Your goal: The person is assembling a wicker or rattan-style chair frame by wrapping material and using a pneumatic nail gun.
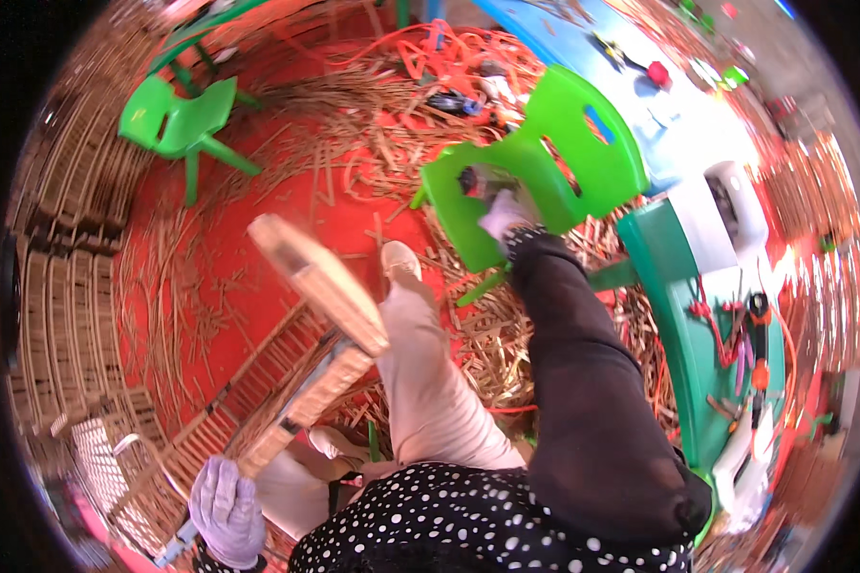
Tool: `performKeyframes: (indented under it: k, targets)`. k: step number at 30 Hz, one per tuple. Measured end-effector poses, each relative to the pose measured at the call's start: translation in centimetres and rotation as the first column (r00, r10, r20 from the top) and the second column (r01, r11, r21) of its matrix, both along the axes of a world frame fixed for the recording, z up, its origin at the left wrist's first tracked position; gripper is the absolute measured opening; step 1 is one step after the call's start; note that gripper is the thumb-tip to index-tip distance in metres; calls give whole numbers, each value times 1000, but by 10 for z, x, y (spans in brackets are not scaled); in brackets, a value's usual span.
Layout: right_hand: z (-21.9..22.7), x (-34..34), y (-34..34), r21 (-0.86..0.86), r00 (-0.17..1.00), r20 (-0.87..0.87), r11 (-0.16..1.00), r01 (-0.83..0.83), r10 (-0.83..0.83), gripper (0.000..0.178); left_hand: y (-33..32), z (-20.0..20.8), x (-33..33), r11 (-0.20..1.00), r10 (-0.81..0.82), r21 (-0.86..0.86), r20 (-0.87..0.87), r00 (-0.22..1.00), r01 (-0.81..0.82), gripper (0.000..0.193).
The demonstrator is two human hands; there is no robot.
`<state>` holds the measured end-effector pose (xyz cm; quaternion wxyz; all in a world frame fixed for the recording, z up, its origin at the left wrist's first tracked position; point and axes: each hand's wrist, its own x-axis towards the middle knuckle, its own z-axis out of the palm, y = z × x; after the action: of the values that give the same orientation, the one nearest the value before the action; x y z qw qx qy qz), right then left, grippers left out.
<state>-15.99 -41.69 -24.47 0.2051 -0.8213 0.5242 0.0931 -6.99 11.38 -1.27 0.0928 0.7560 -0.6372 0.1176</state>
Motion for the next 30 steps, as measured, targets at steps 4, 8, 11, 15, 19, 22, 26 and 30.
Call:
performKeyframes:
  k: [4,8,11,15,19,22,26,30]
  targets:
    - [32,-1,11,36,956,291,999,14,-24,72,-8,4,4,999,-30,30,75,997,28,20]
    - [76,-79,32,-587,841,480,804,97,249,65,-13,3,-8,998,69,-11,37,997,-68,26]
    - [109,-199,31,-858,883,370,471,205,289,60,-12,1,-17,976,163,-111,-182,970,-185,27]
    - [136,-372,45,-842,876,293,331,426,-383,62,-12,5,-14,989,-88,-113,54,995,94,30]
    - [149,-483,64,-637,665,314,369,677,-677,54,-6,6,-11,988,-89,-123,30,996,92,35]
    - [144,-514,62,-576,690,206,485,659,-693,55,-3,4,-8,989,-94,-116,-21,995,91,37]
    - [132,-525,36,-484,730,124,601,636,-672,56,-1,2,-6,986,-88,-149,-113,990,71,42]
    - [139,-518,12,-499,778,-3,675,543,-628,42,0,2,-5,987,-67,-157,-196,978,36,44]
